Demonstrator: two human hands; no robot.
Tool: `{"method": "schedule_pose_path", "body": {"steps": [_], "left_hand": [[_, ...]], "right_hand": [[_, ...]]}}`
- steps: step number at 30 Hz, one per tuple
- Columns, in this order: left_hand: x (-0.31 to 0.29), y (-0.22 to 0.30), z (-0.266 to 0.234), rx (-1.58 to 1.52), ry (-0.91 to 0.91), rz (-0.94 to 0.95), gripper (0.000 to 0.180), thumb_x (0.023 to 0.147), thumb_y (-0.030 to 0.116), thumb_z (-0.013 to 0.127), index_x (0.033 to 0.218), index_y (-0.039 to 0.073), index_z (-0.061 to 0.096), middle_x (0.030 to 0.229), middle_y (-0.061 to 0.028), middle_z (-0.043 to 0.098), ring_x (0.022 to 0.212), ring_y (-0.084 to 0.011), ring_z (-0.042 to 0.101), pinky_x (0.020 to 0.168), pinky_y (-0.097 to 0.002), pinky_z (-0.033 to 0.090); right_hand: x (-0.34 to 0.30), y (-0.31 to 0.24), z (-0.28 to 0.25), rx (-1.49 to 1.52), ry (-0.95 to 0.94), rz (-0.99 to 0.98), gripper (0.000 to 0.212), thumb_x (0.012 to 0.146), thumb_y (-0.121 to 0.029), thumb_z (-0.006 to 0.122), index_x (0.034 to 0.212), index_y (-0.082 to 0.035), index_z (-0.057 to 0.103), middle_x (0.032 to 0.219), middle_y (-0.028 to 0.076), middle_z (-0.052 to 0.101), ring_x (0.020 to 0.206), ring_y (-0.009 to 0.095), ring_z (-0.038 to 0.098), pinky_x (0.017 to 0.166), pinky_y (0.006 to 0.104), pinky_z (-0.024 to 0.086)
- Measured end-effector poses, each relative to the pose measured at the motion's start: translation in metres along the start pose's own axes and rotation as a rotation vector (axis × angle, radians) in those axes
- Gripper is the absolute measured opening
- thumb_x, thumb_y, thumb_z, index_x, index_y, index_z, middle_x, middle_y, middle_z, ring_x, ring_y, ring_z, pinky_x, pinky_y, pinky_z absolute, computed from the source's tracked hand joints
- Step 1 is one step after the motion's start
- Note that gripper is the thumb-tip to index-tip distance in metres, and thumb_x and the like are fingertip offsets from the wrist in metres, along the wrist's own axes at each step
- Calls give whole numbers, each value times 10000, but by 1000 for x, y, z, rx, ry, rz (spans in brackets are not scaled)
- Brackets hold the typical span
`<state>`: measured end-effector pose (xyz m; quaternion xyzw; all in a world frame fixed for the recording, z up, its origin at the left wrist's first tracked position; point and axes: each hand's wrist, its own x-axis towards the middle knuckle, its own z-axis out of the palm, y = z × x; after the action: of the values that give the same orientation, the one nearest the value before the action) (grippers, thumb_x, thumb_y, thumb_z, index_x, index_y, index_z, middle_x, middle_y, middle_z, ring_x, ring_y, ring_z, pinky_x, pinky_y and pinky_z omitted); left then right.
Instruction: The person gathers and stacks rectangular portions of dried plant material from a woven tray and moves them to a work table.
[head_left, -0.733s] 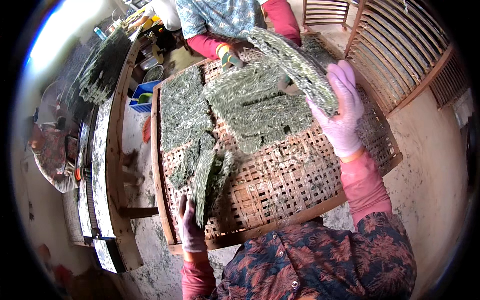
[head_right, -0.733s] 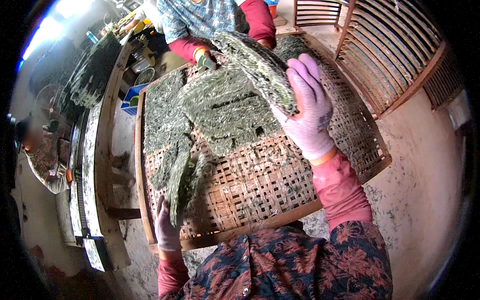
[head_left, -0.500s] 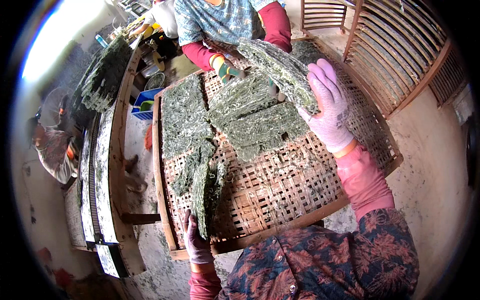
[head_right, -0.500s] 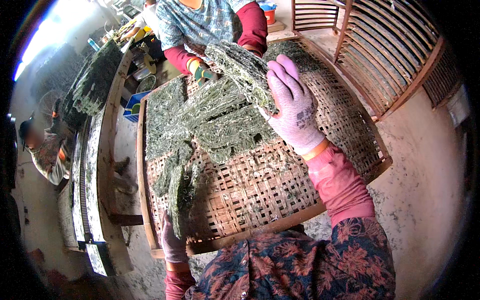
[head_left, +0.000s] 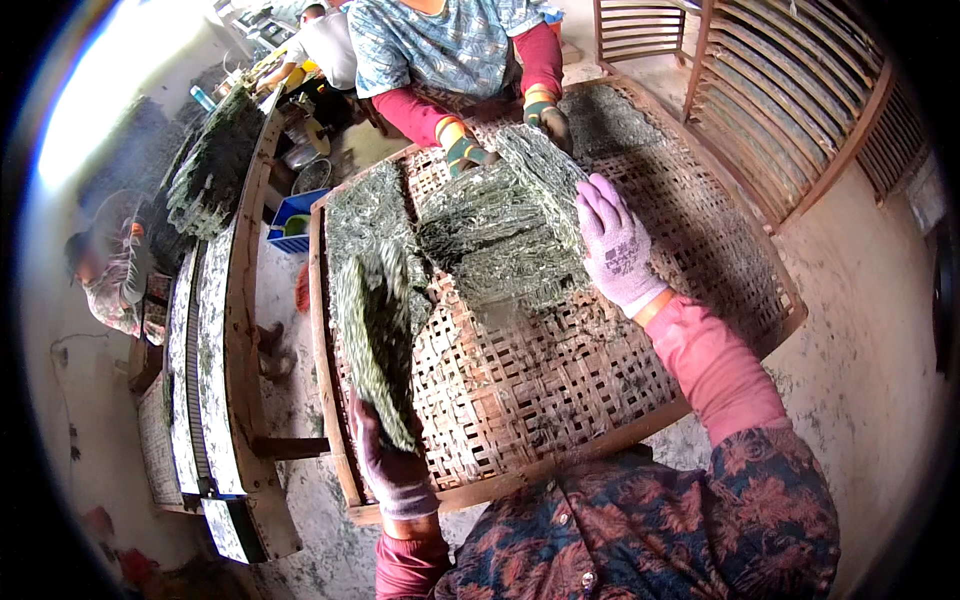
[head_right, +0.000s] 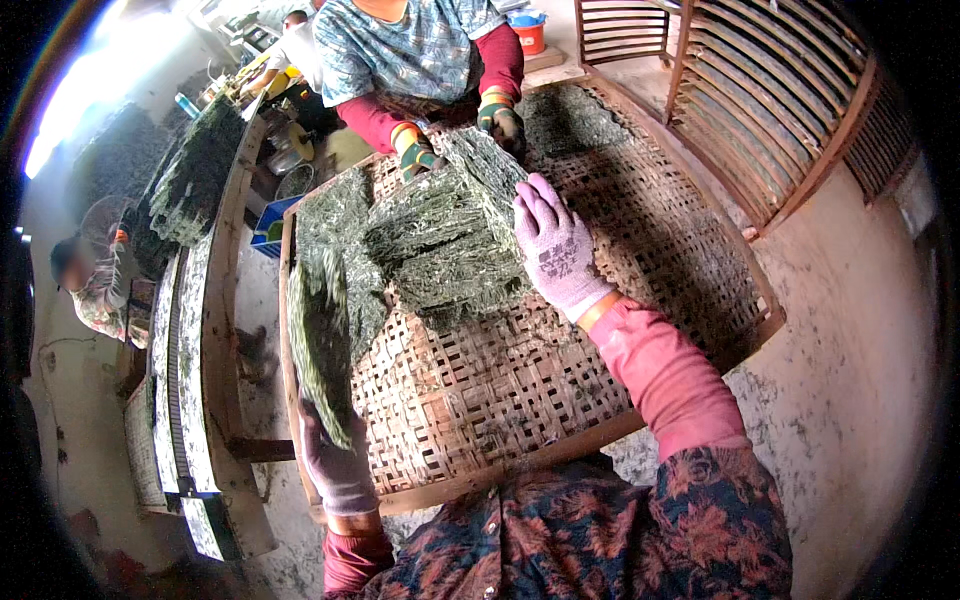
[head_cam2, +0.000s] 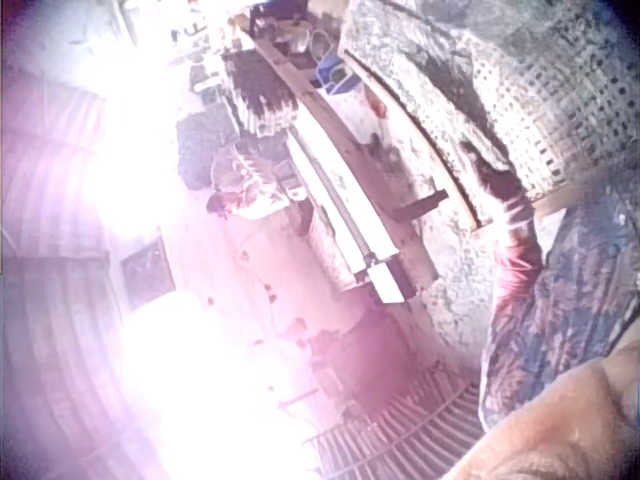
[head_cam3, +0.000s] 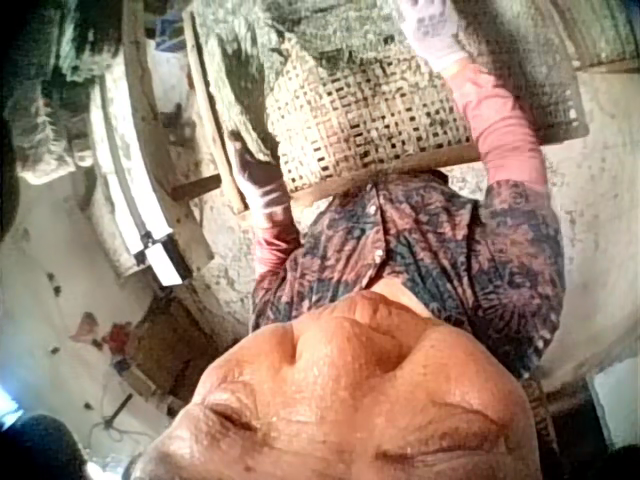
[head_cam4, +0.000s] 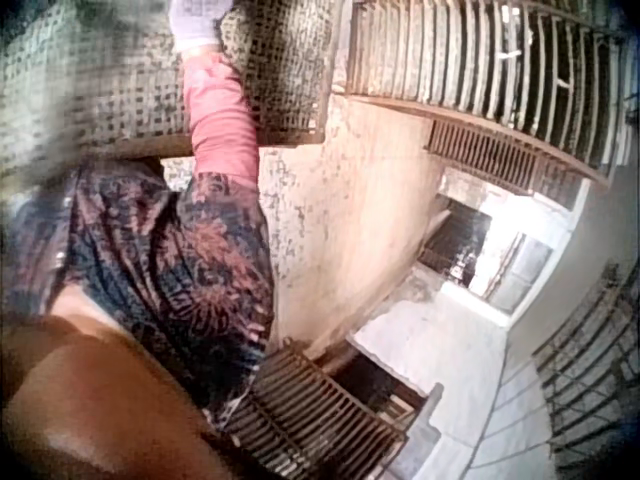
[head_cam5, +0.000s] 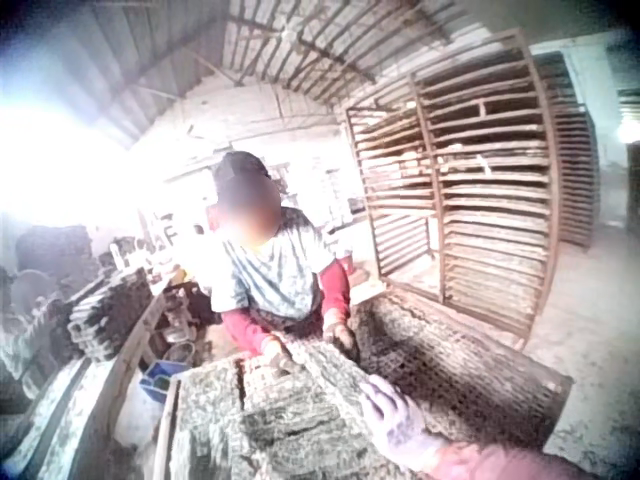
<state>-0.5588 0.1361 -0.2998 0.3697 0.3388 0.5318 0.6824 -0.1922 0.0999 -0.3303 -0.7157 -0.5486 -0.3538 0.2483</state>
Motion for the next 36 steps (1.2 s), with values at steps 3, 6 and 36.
{"method": "schedule_pose_path", "body": {"steps": [3,6,36], "left_hand": [[14,-4,60,-118,-44,-24,554,942,288,576,1425,84,395,1324,-71,533,1157,-176,537,958,-316,457],[32,-17,126,-161,-10,26,503,940,138,603,1394,40,409,1256,-89,570,1171,-174,525,1006,-307,419],[113,-48,194,1114,-632,370,681,834,331,727,1304,-78,453,1186,-275,580,1115,-300,597,931,-365,481]], "right_hand": [[-2,5,-10,-7,-37,0,326,853,-131,548,1157,-16,573,1318,110,527,1305,275,440,896,392,468],[-3,9,-3,-14,-21,-22,304,855,-132,555,1139,-23,576,1323,98,523,1302,271,445,850,390,482],[63,-7,7,411,-181,116,420,898,-431,568,1162,-117,660,1309,121,550,1239,305,454,1046,468,299]]}}
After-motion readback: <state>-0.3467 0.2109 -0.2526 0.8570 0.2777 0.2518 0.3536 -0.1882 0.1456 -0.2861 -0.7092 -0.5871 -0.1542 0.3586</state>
